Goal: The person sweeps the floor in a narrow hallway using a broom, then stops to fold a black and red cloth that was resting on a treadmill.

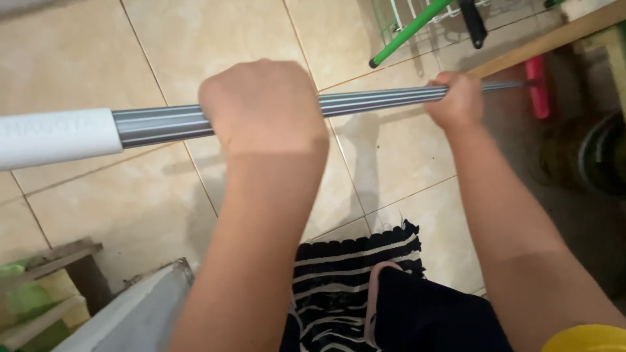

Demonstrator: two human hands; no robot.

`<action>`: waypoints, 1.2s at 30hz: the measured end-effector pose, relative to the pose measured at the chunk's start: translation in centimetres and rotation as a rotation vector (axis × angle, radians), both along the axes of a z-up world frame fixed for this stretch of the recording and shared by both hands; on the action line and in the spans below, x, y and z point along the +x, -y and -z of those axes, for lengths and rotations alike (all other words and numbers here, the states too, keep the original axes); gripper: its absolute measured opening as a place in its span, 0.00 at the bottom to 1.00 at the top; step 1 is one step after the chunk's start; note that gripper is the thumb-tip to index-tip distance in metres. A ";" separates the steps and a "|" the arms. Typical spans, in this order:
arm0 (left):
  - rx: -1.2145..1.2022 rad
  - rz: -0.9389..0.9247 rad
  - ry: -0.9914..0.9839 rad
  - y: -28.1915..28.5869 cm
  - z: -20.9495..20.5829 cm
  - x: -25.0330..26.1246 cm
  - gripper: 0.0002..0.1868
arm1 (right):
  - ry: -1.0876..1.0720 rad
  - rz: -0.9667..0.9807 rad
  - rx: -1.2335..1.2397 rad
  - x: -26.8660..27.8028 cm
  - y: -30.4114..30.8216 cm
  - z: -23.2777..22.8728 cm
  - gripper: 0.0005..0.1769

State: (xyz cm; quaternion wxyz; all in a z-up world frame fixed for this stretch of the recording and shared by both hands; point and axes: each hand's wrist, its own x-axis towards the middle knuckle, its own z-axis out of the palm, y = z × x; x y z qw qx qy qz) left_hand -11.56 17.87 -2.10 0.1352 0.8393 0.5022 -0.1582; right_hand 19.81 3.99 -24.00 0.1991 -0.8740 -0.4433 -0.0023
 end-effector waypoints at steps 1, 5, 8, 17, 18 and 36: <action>-0.004 0.003 0.002 0.3 0.4 0.0 0.05 | 0.009 0.007 0.022 0.4 0.1 0.3 0.06; -0.047 0.038 0.008 1.8 1.2 1.2 0.07 | 0.092 -0.087 -0.003 2.2 1.5 1.0 0.08; -0.099 0.078 0.011 2.7 1.7 1.9 0.07 | 0.147 -0.143 0.029 3.1 3.0 1.4 0.06; -0.127 0.297 0.084 7.1 -3.4 3.9 0.06 | 0.076 -0.086 0.120 4.1 8.3 0.8 0.05; -0.090 0.310 0.081 7.1 -5.0 3.1 0.06 | 0.110 -0.110 0.184 3.1 8.3 0.4 0.06; 0.369 0.294 -0.385 9.4 -47.2 -6.5 0.04 | -0.574 -0.064 0.328 -23.1 3.0 -30.8 0.18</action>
